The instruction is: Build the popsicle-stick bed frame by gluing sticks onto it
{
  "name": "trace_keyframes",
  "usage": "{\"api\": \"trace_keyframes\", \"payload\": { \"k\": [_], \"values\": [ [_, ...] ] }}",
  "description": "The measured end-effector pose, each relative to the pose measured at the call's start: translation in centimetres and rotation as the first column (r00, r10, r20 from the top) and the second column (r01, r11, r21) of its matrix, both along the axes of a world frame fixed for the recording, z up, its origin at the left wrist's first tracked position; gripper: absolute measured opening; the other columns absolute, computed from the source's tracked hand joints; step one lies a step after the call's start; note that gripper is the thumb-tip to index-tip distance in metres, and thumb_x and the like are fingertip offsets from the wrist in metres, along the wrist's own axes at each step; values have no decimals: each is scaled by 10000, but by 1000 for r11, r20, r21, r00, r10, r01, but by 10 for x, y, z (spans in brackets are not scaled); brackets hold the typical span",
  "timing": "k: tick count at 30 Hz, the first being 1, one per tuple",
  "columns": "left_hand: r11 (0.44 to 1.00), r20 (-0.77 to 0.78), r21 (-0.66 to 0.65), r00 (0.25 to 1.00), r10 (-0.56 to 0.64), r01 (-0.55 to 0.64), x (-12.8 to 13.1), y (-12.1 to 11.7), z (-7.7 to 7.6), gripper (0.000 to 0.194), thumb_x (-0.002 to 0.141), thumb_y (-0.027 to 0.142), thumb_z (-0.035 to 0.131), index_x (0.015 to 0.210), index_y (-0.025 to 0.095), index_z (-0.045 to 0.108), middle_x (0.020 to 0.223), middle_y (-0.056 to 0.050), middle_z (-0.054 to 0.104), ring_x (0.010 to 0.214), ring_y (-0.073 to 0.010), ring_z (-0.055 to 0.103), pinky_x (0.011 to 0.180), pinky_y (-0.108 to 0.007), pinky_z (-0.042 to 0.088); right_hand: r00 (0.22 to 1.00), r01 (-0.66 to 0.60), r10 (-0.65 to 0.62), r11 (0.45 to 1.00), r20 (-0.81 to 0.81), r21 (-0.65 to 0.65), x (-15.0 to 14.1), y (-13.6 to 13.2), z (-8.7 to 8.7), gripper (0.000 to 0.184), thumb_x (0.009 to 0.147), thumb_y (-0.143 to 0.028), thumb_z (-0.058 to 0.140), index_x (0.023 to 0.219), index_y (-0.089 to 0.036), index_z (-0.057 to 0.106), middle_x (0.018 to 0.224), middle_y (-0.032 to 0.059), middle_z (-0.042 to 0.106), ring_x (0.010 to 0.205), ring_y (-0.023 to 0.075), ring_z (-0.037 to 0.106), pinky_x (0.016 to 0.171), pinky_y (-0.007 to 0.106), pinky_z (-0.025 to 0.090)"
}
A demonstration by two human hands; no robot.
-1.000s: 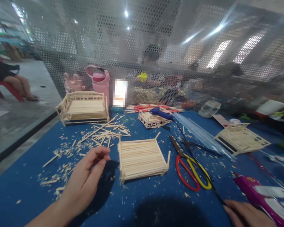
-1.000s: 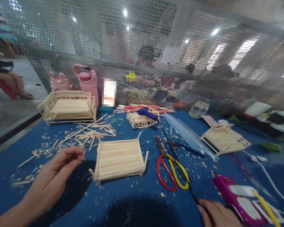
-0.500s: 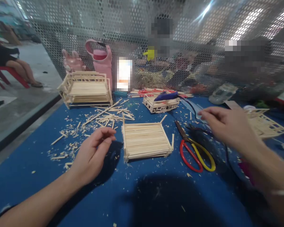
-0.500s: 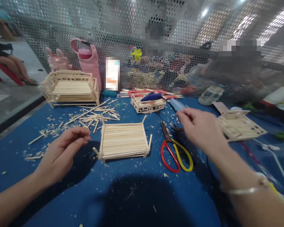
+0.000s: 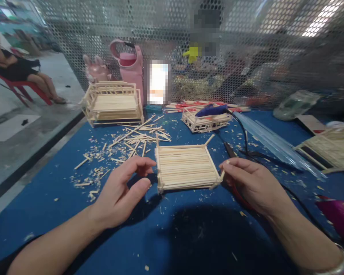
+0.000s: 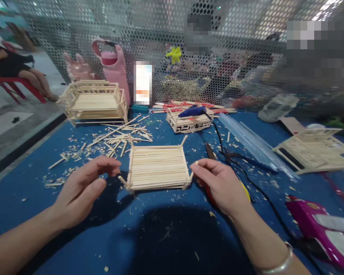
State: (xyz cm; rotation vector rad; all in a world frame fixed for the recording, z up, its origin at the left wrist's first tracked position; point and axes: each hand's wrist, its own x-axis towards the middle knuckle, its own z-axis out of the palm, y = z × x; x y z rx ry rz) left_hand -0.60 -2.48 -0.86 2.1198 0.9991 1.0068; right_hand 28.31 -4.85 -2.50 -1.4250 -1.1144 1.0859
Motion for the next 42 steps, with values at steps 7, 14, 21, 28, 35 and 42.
{"api": "trace_keyframes", "payload": {
  "k": [7, 14, 21, 28, 35, 42],
  "values": [
    [998, 26, 59, 999, 33, -35, -1, 5, -3, 233, 905, 264, 437, 1097, 254, 568, 895, -21, 611, 822, -177, 585, 735, -292, 482, 875, -109, -50, 949, 482, 296, 8, -10, 15, 117, 739, -315, 661, 678, -225, 704, 748, 34, 720, 684, 170, 654, 641, 265, 519],
    [992, 40, 39, 993, 115, -117, 0, -2, 0, 238, 872, 231, 466, 1065, 296, 587, 882, -5, 616, 827, -172, 581, 735, -284, 479, 725, -252, -131, 863, 676, 437, 9, -15, 18, 115, 789, -250, 634, 710, -236, 715, 704, 14, 726, 616, 136, 661, 568, 217, 520],
    [988, -89, 108, 989, 117, -107, -4, 0, 3, 242, 912, 236, 399, 1076, 342, 542, 892, 24, 602, 843, -135, 572, 728, -216, 467, 641, -321, -146, 840, 753, 437, 5, -13, 16, 205, 844, -260, 581, 670, -222, 681, 645, 9, 704, 571, 125, 647, 543, 206, 501],
    [979, -70, 34, 976, 204, -202, -3, -1, -1, 245, 901, 282, 413, 1037, 410, 573, 861, 45, 611, 791, -147, 573, 672, -219, 479, 661, -351, -102, 834, 744, 426, 9, -12, 17, 156, 826, -202, 586, 691, -214, 664, 650, 5, 695, 583, 117, 633, 547, 205, 476],
    [950, -47, -105, 955, 292, -295, 1, 2, 3, 199, 855, 339, 442, 971, 334, 603, 832, 17, 639, 822, -191, 609, 714, -287, 506, 657, -367, -50, 850, 752, 377, 11, -15, 16, 161, 790, -153, 527, 854, -196, 669, 663, 9, 666, 596, 125, 608, 576, 230, 471],
    [945, -433, -75, 864, 257, -319, 3, -11, -1, 246, 765, 374, 494, 927, 214, 587, 875, -41, 637, 797, -225, 600, 705, -352, 486, 580, -372, 100, 916, 809, 153, 6, -11, 17, 215, 722, -150, 462, 657, -208, 658, 581, -12, 638, 527, 114, 560, 524, 216, 421]
  ]
}}
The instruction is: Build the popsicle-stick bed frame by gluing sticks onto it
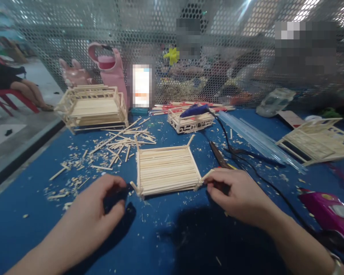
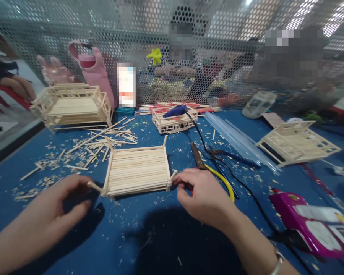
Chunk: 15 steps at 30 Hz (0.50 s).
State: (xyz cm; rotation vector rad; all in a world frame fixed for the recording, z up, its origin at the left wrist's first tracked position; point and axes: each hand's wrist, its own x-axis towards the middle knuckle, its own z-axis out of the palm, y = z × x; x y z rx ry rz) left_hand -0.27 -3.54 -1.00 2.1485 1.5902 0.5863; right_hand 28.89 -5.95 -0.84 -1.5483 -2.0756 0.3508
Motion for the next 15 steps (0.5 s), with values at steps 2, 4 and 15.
{"api": "trace_keyframes", "payload": {
  "k": [2, 4, 15],
  "values": [
    [997, -86, 8, 993, -74, 75, 4, -5, -3, 264, 767, 418, 554, 901, 203, 630, 912, -57, 638, 830, -231, 595, 737, -352, 479, 1000, -26, 26, 999, 0, -37, -2, 0, 2, 209, 726, -172, 477, 631, -203, 661, 540, -18, 623, 481, 107, 534, 498, 215, 404],
    [994, -124, 14, 987, -103, 106, 9, -6, -5, 250, 768, 426, 594, 832, 193, 656, 869, -57, 643, 807, -225, 595, 726, -342, 475, 999, -36, 35, 997, -13, -66, -4, -2, 3, 211, 738, -200, 490, 642, -201, 678, 513, -21, 620, 439, 105, 519, 468, 217, 395],
    [981, -188, 126, 974, -124, 149, 18, 22, -4, 115, 834, 187, 590, 774, 180, 687, 801, -45, 666, 784, -187, 602, 738, -306, 456, 973, -190, 173, 975, -150, -112, -7, -5, -4, 223, 800, -217, 513, 742, -237, 728, 737, -2, 754, 640, 179, 700, 555, 258, 521]
  ]
}}
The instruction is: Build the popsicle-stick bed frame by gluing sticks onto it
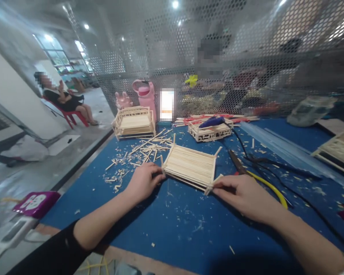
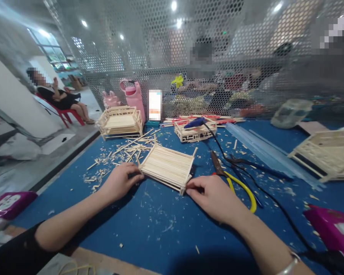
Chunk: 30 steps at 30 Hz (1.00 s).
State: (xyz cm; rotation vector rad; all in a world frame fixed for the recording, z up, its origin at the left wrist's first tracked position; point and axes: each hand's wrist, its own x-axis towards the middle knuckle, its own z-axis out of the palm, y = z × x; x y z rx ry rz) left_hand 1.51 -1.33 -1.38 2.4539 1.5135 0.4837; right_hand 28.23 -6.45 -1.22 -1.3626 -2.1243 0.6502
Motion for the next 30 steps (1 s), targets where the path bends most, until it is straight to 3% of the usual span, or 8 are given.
{"api": "trace_keyframes", "payload": {
  "k": [10, 17, 19, 21, 23, 25, 27, 30],
  "values": [
    [999, -82, 32, 996, 43, -40, 10, 34, -1, 142, 848, 176, 569, 784, 159, 694, 809, -63, 645, 794, -196, 589, 710, -287, 438, 991, -123, 120, 991, -53, -50, -21, -8, -1, 283, 815, -139, 500, 949, -233, 731, 910, 27, 748, 848, 191, 690, 757, 292, 516],
    [993, -73, 99, 995, 74, -66, 23, 56, -7, 213, 888, 254, 531, 937, 152, 711, 885, -104, 670, 870, -231, 586, 784, -327, 428, 993, -102, 103, 994, 51, -32, -27, -13, -3, 380, 795, -137, 530, 1147, -221, 647, 694, -9, 690, 600, 147, 616, 583, 244, 467],
    [991, -64, 113, 994, 86, -78, 25, 59, -9, 219, 887, 258, 528, 952, 160, 712, 892, -107, 676, 872, -239, 590, 782, -334, 432, 992, -108, 107, 994, 59, 6, -27, -13, -3, 317, 778, -150, 561, 1064, -222, 677, 689, -12, 688, 610, 145, 616, 587, 243, 459],
    [988, -53, 121, 993, 101, -94, 25, 61, -8, 207, 876, 250, 540, 948, 164, 713, 885, -107, 680, 872, -247, 595, 775, -339, 439, 993, -110, 106, 989, 45, 101, -23, -13, -2, 140, 796, -205, 566, 809, -213, 705, 616, -14, 659, 558, 134, 592, 547, 237, 434],
    [985, -35, 130, 992, 123, -117, 23, 60, -5, 191, 852, 219, 559, 958, 161, 707, 896, -108, 680, 885, -254, 598, 785, -347, 444, 999, -43, 50, 964, -20, 261, -15, -13, -1, 319, 848, -280, 517, 551, -202, 602, 497, -17, 572, 465, 116, 520, 482, 237, 389],
    [979, -11, 137, 988, 152, -149, 20, 55, 1, 203, 836, 180, 557, 988, 159, 689, 918, -102, 677, 906, -251, 596, 814, -355, 442, 991, 95, -48, 915, -127, 392, -5, -13, 1, 419, 888, -304, 458, 485, -206, 519, 452, -13, 517, 423, 111, 470, 451, 246, 368],
    [973, 44, 144, 983, 178, -183, 18, 46, 7, 215, 835, 155, 524, 995, 158, 668, 911, -87, 671, 900, -234, 592, 825, -350, 440, 971, 207, -129, 878, -202, 432, 0, -13, 3, 345, 881, -282, 470, 558, -211, 568, 509, 1, 582, 459, 123, 522, 476, 247, 410],
    [978, 205, 106, 967, 154, -178, 22, 25, 14, 177, 804, 138, 493, 907, 158, 635, 817, -48, 649, 775, -187, 580, 729, -305, 445, 939, 305, -208, 871, -275, 386, -3, -12, 4, 163, 833, -272, 530, 752, -216, 660, 656, 17, 683, 539, 140, 602, 512, 238, 470]
  ]
}}
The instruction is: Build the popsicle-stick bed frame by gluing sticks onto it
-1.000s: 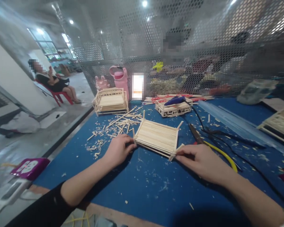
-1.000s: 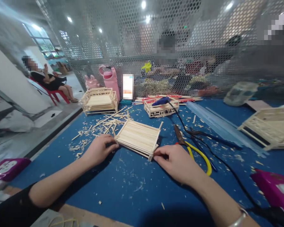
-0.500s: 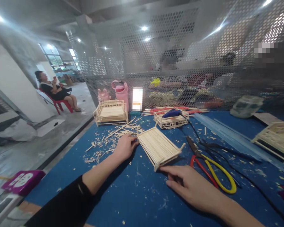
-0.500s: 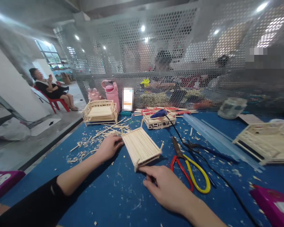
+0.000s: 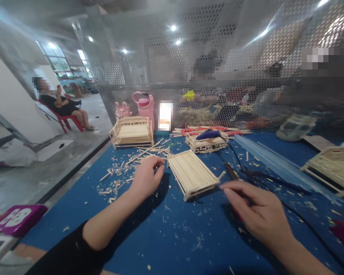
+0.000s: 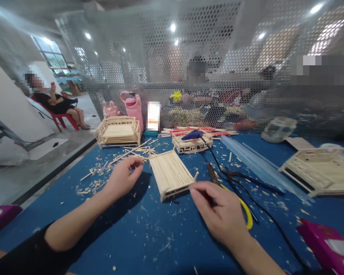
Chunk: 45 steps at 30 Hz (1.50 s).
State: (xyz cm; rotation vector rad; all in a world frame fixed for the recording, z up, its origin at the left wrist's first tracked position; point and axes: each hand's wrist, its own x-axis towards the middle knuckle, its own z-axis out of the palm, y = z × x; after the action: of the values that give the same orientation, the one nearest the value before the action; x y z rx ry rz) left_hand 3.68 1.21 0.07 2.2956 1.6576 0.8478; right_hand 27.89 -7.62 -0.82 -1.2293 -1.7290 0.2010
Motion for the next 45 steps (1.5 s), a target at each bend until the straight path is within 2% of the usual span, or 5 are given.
{"api": "trace_keyframes", "payload": {
  "k": [5, 10, 23, 34, 45],
  "values": [
    [953, 83, -188, 971, -226, 238, 15, -35, -2, 49, 683, 187, 562, 657, 184, 520, 602, 27, 525, 553, -124, 450, 528, -244, 343, 993, -69, 40, 960, -114, -272, -23, 6, 3, 174, 776, -279, 536, 877, -183, 639, 612, 3, 625, 515, 125, 579, 468, 212, 475],
    [948, 142, -190, 963, -229, 254, 27, -46, -16, 205, 707, 328, 668, 678, 182, 526, 649, 18, 550, 595, -135, 474, 542, -248, 340, 979, -201, 177, 870, -97, -450, -32, 11, 13, 183, 741, -293, 550, 849, -171, 635, 616, -8, 593, 521, 112, 541, 487, 213, 461],
    [939, 51, -235, 968, -247, 252, 30, -45, -26, 185, 738, 345, 705, 724, 179, 625, 739, -32, 662, 688, -201, 581, 588, -282, 372, 956, -166, 245, 903, 158, -397, -43, 27, 22, 212, 843, -311, 497, 746, -187, 639, 593, -25, 612, 549, 125, 528, 548, 236, 395],
    [952, -188, -204, 946, -266, 227, 31, -47, -18, 185, 827, 340, 611, 761, 177, 668, 778, -67, 687, 780, -235, 633, 681, -318, 455, 984, -134, 172, 893, 51, -430, -48, 30, 19, 250, 768, -370, 523, 706, -177, 670, 521, -22, 564, 497, 123, 482, 492, 225, 380],
    [949, -5, -152, 960, -281, 278, 17, -39, -13, 261, 698, 387, 756, 759, 161, 640, 801, -46, 639, 760, -209, 593, 633, -290, 442, 985, -143, 170, 911, 36, -387, -50, 30, 6, 217, 789, -325, 542, 681, -181, 662, 524, -31, 558, 499, 108, 469, 507, 215, 354]
  ]
}}
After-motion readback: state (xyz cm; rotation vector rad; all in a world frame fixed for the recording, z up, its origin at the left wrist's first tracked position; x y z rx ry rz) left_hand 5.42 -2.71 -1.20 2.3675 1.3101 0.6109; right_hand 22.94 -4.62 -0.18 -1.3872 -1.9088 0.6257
